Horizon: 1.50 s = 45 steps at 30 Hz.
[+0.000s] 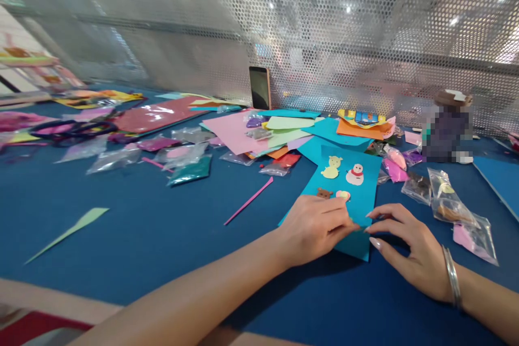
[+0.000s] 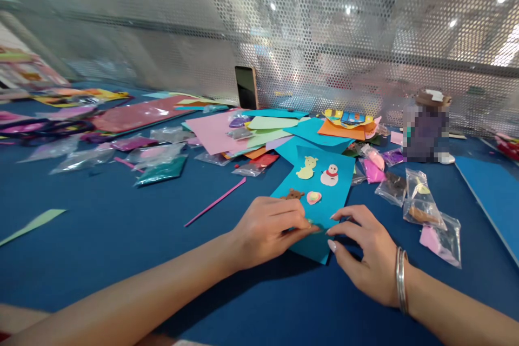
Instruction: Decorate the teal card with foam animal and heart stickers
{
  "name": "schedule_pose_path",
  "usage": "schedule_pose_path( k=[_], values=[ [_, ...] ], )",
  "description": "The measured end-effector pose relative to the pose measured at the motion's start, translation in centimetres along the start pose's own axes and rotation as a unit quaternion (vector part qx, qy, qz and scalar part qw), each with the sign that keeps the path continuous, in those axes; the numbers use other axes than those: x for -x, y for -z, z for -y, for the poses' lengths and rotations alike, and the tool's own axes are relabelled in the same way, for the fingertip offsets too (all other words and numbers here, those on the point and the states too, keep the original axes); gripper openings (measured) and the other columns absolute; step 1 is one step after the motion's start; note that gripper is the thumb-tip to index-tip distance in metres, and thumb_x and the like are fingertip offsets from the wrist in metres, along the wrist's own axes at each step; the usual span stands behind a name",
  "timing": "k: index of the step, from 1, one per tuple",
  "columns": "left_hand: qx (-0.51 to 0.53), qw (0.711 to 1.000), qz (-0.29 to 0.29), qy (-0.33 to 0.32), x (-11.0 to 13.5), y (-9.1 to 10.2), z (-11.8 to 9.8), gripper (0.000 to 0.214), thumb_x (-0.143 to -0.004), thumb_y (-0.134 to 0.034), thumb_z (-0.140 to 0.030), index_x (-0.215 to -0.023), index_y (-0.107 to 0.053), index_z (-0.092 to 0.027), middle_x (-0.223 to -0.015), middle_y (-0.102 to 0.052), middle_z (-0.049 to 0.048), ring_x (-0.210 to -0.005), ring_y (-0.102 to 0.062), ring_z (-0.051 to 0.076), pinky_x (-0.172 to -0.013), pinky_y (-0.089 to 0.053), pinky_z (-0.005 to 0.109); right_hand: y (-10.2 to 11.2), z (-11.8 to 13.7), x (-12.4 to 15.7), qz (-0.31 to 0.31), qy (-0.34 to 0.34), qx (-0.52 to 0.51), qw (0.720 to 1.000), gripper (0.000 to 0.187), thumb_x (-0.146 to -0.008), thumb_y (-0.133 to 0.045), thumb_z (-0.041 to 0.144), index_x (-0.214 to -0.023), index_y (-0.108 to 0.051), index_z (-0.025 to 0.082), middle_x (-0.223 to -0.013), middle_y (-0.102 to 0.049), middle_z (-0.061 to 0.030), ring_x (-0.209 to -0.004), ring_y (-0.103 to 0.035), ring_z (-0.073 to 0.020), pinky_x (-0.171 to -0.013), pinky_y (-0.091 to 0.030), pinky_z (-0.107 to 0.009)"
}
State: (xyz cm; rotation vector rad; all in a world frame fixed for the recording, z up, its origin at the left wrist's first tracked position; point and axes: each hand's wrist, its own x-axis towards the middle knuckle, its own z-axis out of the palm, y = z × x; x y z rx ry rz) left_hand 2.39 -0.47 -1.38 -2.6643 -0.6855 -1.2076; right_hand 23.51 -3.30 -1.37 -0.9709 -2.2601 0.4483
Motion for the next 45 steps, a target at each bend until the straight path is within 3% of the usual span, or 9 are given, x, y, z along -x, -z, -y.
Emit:
schedule_pose_path(
  k=[11,17,20,26,35,45],
  values=[
    [-0.033,0.999,0.015,-0.011,-0.34,0.36,-0.25,0.043,-0.095,-0.036,-0.028,-0.055,-0.047,-0.015,-0.050,-0.044,-0.0031,-0.044,-0.040,0.008,-0.043,-0.028,0.022,-0.06,0.10,-0.05,-0.006,0.013,0.003,1.000,0.017,-0.083,-0.047,0.016,-0.091,-0.062,0.020,-0.101,-0.055,-0.0097,-0.094,-0.055,-0.0192,-0.079,-0.050,-0.035],
    [0.000,0.999,0.037,0.039,-0.71,0.76,-0.52,0.039,-0.096,-0.024,-0.025,-0.065,-0.045,-0.016,-0.057,-0.047,-0.0009,-0.048,-0.041,0.010,-0.043,-0.032,0.020,0.07,0.17,-0.07,0.011,0.004,0.004,1.000,0.017,-0.083,-0.047,0.016,-0.091,-0.062,0.021,-0.101,-0.055,-0.0100,-0.094,-0.056,-0.0196,-0.079,-0.051,-0.035],
    [0.018,0.998,0.035,0.046,-0.76,0.79,-0.48,0.031,-0.095,-0.031,-0.027,-0.072,-0.048,-0.015,-0.064,-0.054,0.0007,-0.052,-0.047,0.009,-0.044,-0.034,0.019,0.12,0.17,-0.09,0.006,0.006,0.007,1.000,0.016,-0.083,-0.048,0.017,-0.091,-0.062,0.021,-0.101,-0.056,-0.0095,-0.094,-0.056,-0.0194,-0.079,-0.051,-0.034],
    [0.023,0.999,-0.038,-0.007,-0.10,0.25,-0.12,0.014,-0.087,-0.056,-0.025,-0.077,-0.058,-0.016,-0.067,-0.064,-0.0019,-0.059,-0.061,0.008,-0.056,-0.044,0.017,0.15,0.20,-0.13,0.008,0.015,-0.001,1.000,0.016,-0.083,-0.048,0.014,-0.091,-0.061,0.020,-0.098,-0.057,-0.0086,-0.092,-0.056,-0.0178,-0.078,-0.050,-0.032],
    [-0.003,0.998,-0.057,-0.027,-0.21,0.09,-0.41,0.015,-0.089,-0.052,-0.023,-0.082,-0.062,-0.015,-0.073,-0.069,-0.0018,-0.062,-0.065,0.008,-0.058,-0.047,0.018,0.05,0.19,-0.23,0.007,0.035,-0.002,0.999,0.017,-0.083,-0.047,0.014,-0.094,-0.058,0.020,-0.098,-0.059,-0.0090,-0.095,-0.055,-0.0195,-0.080,-0.050,-0.035],
    [-0.026,0.998,0.017,-0.050,0.10,-0.18,-0.65,0.020,-0.088,-0.054,-0.027,-0.075,-0.063,-0.014,-0.064,-0.064,-0.0015,-0.055,-0.059,0.008,-0.051,-0.042,0.019,0.08,0.26,0.04,0.026,0.059,-0.006,0.998,0.039,-0.078,-0.050,0.013,-0.117,-0.047,0.021,-0.104,-0.058,-0.0092,-0.100,-0.053,-0.0211,-0.085,-0.048,-0.038]
  ],
)
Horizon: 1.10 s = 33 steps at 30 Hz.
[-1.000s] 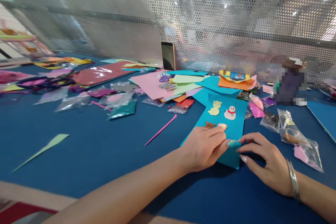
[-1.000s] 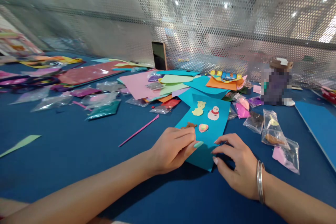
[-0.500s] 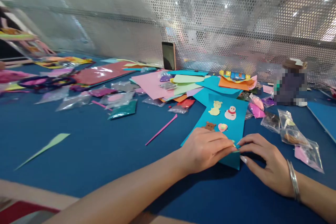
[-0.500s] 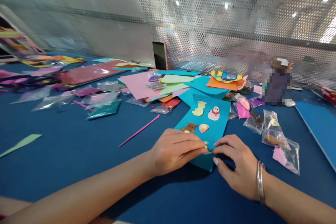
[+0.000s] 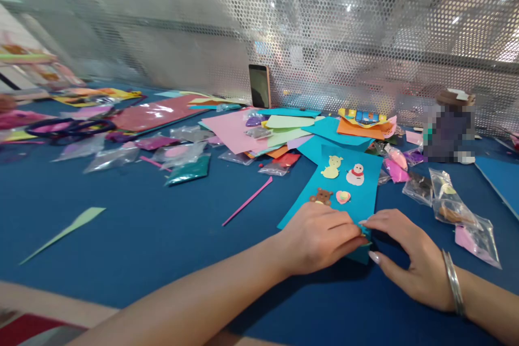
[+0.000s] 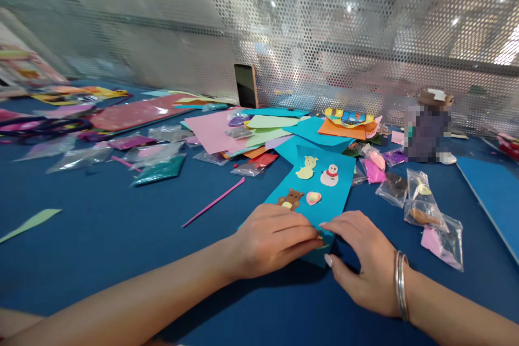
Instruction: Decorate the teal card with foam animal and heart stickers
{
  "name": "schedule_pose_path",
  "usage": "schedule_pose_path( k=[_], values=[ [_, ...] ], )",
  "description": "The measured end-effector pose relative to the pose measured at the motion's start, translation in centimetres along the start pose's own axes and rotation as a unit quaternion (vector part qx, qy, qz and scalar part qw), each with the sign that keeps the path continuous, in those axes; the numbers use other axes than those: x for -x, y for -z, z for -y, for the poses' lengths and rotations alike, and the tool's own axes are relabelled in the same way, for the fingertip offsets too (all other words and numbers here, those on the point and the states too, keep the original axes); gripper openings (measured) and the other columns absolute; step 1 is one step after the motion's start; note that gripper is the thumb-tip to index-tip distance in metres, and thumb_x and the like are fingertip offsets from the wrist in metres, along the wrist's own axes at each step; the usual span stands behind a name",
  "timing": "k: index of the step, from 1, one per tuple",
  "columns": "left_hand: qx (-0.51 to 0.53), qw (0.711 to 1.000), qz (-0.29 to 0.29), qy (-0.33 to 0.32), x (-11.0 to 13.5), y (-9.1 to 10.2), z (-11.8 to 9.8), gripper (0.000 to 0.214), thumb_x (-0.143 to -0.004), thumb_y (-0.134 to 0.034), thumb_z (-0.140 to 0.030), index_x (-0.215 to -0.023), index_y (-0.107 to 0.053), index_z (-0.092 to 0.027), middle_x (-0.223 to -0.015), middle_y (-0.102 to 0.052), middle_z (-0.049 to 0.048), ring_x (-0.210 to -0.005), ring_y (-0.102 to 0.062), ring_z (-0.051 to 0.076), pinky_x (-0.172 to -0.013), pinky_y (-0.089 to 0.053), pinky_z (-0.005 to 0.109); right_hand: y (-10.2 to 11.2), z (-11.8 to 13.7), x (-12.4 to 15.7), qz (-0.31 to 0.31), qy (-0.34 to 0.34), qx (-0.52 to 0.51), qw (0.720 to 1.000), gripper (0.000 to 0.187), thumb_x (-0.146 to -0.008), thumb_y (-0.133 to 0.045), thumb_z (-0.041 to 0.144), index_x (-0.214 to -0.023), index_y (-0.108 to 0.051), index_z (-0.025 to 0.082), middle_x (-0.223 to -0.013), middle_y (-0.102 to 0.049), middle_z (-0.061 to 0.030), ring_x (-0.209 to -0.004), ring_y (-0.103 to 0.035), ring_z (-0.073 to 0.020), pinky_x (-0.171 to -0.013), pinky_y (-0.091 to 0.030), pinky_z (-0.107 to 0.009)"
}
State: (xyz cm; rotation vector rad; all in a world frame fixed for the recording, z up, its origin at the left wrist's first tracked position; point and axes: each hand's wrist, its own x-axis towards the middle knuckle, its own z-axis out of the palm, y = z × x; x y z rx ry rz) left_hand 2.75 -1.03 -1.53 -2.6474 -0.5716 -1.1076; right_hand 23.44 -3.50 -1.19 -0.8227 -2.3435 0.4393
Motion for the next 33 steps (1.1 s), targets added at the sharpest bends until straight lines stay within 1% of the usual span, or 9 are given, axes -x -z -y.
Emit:
schedule_pose_path(
  k=[3,6,11,13,16,19,23,29,33],
  values=[
    [-0.011,1.000,0.000,0.000,0.1,-0.1,0.0,0.020,-0.087,-0.054,-0.026,-0.073,-0.062,-0.014,-0.063,-0.064,-0.0012,-0.055,-0.059,0.008,-0.053,-0.043,0.019,-0.1,-0.1,0.1,0.012,0.005,0.000,1.000,0.034,-0.079,-0.051,0.014,-0.113,-0.049,0.018,-0.106,-0.057,-0.0104,-0.102,-0.052,-0.0208,-0.087,-0.048,-0.037],
    [-0.010,1.000,-0.005,-0.005,0.1,-0.1,0.0,0.019,-0.086,-0.056,-0.024,-0.072,-0.062,-0.013,-0.062,-0.063,-0.0010,-0.054,-0.058,0.008,-0.053,-0.043,0.019,-0.2,0.0,0.2,0.026,0.009,0.007,1.000,0.036,-0.079,-0.053,0.015,-0.114,-0.050,0.016,-0.111,-0.056,-0.0112,-0.106,-0.051,-0.0206,-0.089,-0.048,-0.037],
    [-0.012,1.000,0.010,-0.014,-0.1,0.2,-0.1,0.028,-0.088,-0.054,-0.025,-0.063,-0.058,-0.014,-0.057,-0.059,-0.0020,-0.048,-0.052,0.008,-0.047,-0.038,0.020,-0.3,0.6,0.7,0.045,0.025,0.065,0.997,0.038,-0.079,-0.054,0.017,-0.116,-0.053,0.014,-0.123,-0.053,-0.0129,-0.121,-0.042,-0.0243,-0.098,-0.041,-0.043],
    [-0.006,1.000,0.009,-0.020,-0.2,0.4,-0.1,0.031,-0.088,-0.053,-0.025,-0.060,-0.057,-0.014,-0.055,-0.057,-0.0021,-0.047,-0.051,0.007,-0.045,-0.037,0.021,-0.3,0.9,0.9,0.051,0.036,0.089,0.994,0.042,-0.078,-0.054,0.018,-0.119,-0.052,0.012,-0.126,-0.052,-0.0136,-0.124,-0.039,-0.0250,-0.099,-0.041,-0.043],
    [-0.012,0.999,0.001,-0.033,-0.2,0.4,-0.1,0.026,-0.088,-0.054,-0.022,-0.064,-0.059,-0.013,-0.057,-0.059,-0.0010,-0.048,-0.054,0.008,-0.047,-0.042,0.020,-0.4,1.0,1.1,0.052,0.048,0.104,0.992,0.052,-0.077,-0.055,0.018,-0.127,-0.046,0.010,-0.131,-0.047,-0.0149,-0.127,-0.036,-0.0261,-0.100,-0.040,-0.043],
    [-0.017,0.999,-0.009,-0.030,-0.1,0.1,-0.1,0.021,-0.087,-0.053,-0.017,-0.069,-0.061,-0.012,-0.062,-0.063,0.0004,-0.052,-0.059,0.009,-0.052,-0.047,0.019,-0.5,0.7,1.4,0.057,0.029,0.105,0.992,0.060,-0.077,-0.054,0.020,-0.134,-0.037,0.012,-0.137,-0.040,-0.0138,-0.130,-0.030,-0.0267,-0.102,-0.036,-0.046],
    [-0.016,1.000,-0.019,-0.016,-0.1,-0.1,-0.1,0.018,-0.087,-0.053,-0.016,-0.072,-0.062,-0.011,-0.064,-0.065,0.0017,-0.057,-0.062,0.010,-0.056,-0.050,0.019,-0.6,0.3,1.4,0.069,0.005,0.104,0.992,0.063,-0.080,-0.052,0.021,-0.138,-0.030,0.014,-0.141,-0.033,-0.0123,-0.132,-0.026,-0.0254,-0.103,-0.035,-0.046],
    [-0.022,1.000,-0.021,0.004,-0.2,0.2,0.0,0.016,-0.088,-0.049,-0.016,-0.080,-0.061,-0.011,-0.069,-0.067,0.0019,-0.058,-0.064,0.012,-0.055,-0.051,0.022,-0.5,0.3,1.1,0.027,-0.008,0.088,0.996,0.058,-0.082,-0.050,0.020,-0.137,-0.030,0.020,-0.141,-0.034,-0.0093,-0.131,-0.028,-0.0235,-0.102,-0.036,-0.046],
    [-0.025,0.999,-0.024,0.029,-0.2,0.3,0.1,0.017,-0.090,-0.046,-0.018,-0.083,-0.061,-0.012,-0.072,-0.068,0.0014,-0.059,-0.064,0.012,-0.053,-0.050,0.021,-0.4,0.3,0.8,0.016,-0.008,0.089,0.996,0.056,-0.082,-0.050,0.019,-0.135,-0.032,0.020,-0.139,-0.037,-0.0099,-0.129,-0.032,-0.0230,-0.101,-0.038,-0.045]
  ],
)
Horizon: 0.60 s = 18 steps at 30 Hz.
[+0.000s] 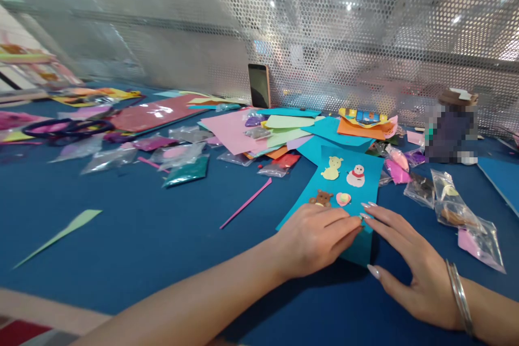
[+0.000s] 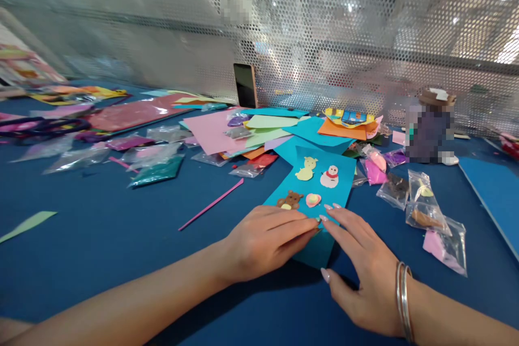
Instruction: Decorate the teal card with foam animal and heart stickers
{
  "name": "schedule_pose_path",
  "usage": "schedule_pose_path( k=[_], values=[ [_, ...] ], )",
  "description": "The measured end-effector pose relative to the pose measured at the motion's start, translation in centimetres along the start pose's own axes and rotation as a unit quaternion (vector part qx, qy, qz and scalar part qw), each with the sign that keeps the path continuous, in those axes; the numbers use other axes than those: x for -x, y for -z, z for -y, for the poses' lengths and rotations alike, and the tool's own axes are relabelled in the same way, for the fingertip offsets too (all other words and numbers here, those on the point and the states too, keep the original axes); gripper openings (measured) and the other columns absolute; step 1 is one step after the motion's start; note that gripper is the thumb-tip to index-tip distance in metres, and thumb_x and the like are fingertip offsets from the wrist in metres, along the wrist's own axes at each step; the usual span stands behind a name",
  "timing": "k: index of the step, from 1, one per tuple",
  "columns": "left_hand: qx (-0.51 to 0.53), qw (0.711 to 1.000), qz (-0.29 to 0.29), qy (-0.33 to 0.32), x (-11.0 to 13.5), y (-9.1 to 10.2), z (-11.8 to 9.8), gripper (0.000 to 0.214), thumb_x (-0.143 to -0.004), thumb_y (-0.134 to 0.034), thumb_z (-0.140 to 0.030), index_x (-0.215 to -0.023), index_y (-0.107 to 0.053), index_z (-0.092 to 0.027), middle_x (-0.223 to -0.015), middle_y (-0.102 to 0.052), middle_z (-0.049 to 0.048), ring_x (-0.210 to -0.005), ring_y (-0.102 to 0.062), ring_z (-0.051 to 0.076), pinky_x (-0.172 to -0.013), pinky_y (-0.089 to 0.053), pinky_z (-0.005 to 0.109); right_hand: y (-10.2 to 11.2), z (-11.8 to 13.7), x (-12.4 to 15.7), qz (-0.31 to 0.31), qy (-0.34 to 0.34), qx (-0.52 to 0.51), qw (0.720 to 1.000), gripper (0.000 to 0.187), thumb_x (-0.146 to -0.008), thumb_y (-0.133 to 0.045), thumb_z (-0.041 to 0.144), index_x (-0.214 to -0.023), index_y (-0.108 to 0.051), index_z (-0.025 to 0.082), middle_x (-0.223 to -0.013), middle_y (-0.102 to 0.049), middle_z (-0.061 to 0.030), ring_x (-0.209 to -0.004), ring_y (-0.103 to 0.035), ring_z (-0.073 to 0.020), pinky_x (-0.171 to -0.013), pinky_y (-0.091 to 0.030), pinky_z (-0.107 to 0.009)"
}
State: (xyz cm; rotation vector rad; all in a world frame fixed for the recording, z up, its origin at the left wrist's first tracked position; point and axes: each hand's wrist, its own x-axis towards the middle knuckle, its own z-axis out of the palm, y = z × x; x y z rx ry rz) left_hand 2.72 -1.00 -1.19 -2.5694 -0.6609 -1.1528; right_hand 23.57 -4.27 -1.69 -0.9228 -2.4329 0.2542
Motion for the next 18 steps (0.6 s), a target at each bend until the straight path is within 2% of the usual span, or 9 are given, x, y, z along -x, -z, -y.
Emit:
schedule_pose_path(
  k=[9,18],
  values=[
    [0.011,0.999,0.019,0.026,0.15,0.11,-0.09,0.019,-0.089,-0.040,-0.012,-0.089,-0.059,-0.013,-0.074,-0.068,0.0023,-0.064,-0.066,0.013,-0.054,-0.050,0.022,0.06,-0.09,-0.04,-0.003,-0.009,-0.002,1.000,0.055,-0.081,-0.050,0.020,-0.134,-0.034,0.020,-0.137,-0.039,-0.0094,-0.129,-0.033,-0.0224,-0.101,-0.039,-0.043],
    [0.037,0.998,0.031,0.032,0.31,-0.02,0.06,0.014,-0.091,-0.042,-0.017,-0.085,-0.055,-0.016,-0.075,-0.069,-0.0015,-0.058,-0.064,0.011,-0.049,-0.046,0.020,-0.06,-0.20,-0.02,-0.001,-0.008,-0.008,1.000,0.046,-0.082,-0.051,0.019,-0.127,-0.040,0.022,-0.136,-0.039,-0.0083,-0.128,-0.033,-0.0209,-0.101,-0.039,-0.041]
  ],
)
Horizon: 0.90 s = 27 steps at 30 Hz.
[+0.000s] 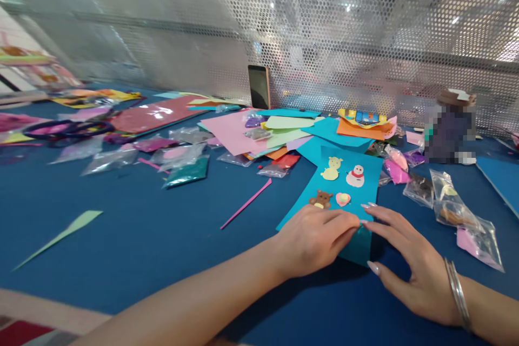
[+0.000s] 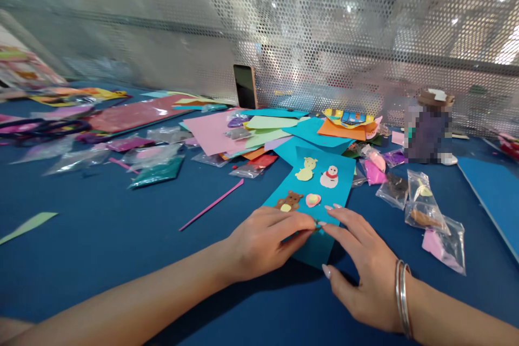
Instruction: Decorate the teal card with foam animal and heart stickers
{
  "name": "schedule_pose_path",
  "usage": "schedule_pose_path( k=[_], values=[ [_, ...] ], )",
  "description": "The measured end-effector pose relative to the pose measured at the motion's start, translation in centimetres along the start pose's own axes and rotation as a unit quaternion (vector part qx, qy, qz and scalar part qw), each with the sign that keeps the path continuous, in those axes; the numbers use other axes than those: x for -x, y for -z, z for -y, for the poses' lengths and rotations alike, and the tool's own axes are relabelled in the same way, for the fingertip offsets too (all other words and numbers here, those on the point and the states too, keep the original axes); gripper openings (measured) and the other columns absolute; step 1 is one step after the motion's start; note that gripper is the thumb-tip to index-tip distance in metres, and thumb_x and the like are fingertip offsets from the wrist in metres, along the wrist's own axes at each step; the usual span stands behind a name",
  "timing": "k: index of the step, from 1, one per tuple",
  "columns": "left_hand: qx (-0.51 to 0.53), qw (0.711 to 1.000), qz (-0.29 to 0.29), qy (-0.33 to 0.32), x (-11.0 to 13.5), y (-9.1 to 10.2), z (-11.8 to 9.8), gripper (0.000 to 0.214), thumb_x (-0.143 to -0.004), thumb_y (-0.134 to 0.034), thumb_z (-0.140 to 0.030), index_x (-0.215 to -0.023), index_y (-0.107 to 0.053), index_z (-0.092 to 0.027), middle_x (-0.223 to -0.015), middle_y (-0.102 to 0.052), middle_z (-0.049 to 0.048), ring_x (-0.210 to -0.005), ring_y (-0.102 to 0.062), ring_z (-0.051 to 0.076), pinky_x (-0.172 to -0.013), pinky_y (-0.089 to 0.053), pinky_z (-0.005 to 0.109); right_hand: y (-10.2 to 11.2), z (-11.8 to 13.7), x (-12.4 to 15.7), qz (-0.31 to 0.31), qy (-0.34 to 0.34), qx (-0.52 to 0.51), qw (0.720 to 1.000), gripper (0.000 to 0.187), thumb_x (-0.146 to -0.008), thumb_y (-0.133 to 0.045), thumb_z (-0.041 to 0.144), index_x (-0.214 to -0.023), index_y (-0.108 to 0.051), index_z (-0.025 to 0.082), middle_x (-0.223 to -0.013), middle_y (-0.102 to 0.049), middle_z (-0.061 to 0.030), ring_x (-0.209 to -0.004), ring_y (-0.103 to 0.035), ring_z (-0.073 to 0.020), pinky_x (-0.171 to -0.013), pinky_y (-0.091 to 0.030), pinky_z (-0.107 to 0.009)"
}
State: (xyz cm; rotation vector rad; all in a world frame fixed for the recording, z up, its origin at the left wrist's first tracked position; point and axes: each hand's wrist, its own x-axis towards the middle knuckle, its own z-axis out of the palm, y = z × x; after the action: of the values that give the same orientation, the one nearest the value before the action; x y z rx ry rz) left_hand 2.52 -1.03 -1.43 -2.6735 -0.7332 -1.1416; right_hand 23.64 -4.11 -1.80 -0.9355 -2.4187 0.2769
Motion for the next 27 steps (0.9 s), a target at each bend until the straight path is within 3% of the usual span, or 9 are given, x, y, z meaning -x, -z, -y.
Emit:
schedule_pose_path(
  k=[12,18,27],
  values=[
    [0.014,1.000,0.012,0.000,0.04,0.19,-0.05,0.013,-0.089,-0.042,-0.013,-0.089,-0.055,-0.015,-0.080,-0.069,-0.0001,-0.062,-0.065,0.011,-0.051,-0.046,0.020,0.22,0.05,-0.13,-0.002,0.004,0.011,1.000,0.045,-0.081,-0.051,0.018,-0.125,-0.039,0.022,-0.134,-0.041,-0.0086,-0.127,-0.035,-0.0202,-0.101,-0.040,-0.041],
    [-0.003,1.000,0.005,-0.022,-0.04,0.28,-0.11,0.020,-0.089,-0.038,-0.010,-0.094,-0.057,-0.014,-0.085,-0.070,0.0019,-0.068,-0.067,0.012,-0.053,-0.048,0.021,0.06,-0.05,-0.05,-0.001,-0.010,0.001,1.000,0.054,-0.081,-0.051,0.018,-0.131,-0.032,0.023,-0.135,-0.041,-0.0077,-0.127,-0.035,-0.0198,-0.102,-0.039,-0.040],
    [0.025,1.000,0.004,-0.011,-0.05,0.20,0.15,0.017,-0.092,-0.044,-0.020,-0.087,-0.059,-0.015,-0.078,-0.069,-0.0003,-0.064,-0.064,0.009,-0.056,-0.046,0.018,0.09,0.05,-0.04,0.002,-0.001,-0.003,1.000,0.055,-0.082,-0.049,0.017,-0.132,-0.029,0.022,-0.134,-0.041,-0.0077,-0.128,-0.032,-0.0182,-0.103,-0.037,-0.040]
  ],
)
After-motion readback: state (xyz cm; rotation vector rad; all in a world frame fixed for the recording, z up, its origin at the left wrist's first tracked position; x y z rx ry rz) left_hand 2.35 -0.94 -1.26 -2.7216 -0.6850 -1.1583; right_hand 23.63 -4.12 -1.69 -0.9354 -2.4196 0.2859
